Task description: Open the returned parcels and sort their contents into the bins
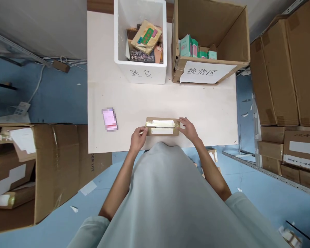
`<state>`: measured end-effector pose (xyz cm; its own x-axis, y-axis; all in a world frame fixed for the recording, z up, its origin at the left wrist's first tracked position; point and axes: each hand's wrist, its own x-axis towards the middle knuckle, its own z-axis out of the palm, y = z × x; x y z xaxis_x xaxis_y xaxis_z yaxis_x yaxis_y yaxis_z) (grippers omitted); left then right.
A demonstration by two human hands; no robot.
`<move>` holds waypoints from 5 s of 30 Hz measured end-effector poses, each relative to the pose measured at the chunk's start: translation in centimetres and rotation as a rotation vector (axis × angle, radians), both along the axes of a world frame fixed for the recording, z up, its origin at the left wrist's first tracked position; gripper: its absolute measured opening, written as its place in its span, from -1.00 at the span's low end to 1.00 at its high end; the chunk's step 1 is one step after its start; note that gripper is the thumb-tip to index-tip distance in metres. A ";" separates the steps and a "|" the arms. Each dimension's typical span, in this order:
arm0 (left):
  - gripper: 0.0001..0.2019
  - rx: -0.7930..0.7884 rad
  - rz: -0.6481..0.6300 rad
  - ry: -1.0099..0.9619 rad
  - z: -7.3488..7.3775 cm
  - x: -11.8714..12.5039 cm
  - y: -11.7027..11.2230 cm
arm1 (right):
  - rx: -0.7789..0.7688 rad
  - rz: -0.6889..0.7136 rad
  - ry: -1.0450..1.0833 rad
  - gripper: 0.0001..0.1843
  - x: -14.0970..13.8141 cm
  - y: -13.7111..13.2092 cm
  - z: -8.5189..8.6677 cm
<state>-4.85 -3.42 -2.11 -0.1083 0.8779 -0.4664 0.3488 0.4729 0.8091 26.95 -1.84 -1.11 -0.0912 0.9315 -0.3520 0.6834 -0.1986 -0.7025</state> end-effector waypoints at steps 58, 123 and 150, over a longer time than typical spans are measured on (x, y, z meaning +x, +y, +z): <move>-0.59 0.446 -0.754 0.667 1.0 0.4 -2.3 | -0.173 0.224 -0.632 -0.43 -4.1 -4.7 4.7; -0.69 0.504 -0.642 0.476 7.4 6.3 15.4 | 0.285 -0.007 -0.193 -0.58 -7.0 10.0 6.5; -0.55 0.381 -0.640 0.385 3.3 1.8 16.1 | 0.157 0.059 -0.175 -0.60 -6.8 11.9 3.2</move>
<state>-3.01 12.68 1.21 0.3738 0.9141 -0.1574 0.7413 -0.1923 0.6431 20.15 10.07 2.13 -0.0978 0.9708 -0.2189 0.8047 -0.0523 -0.5914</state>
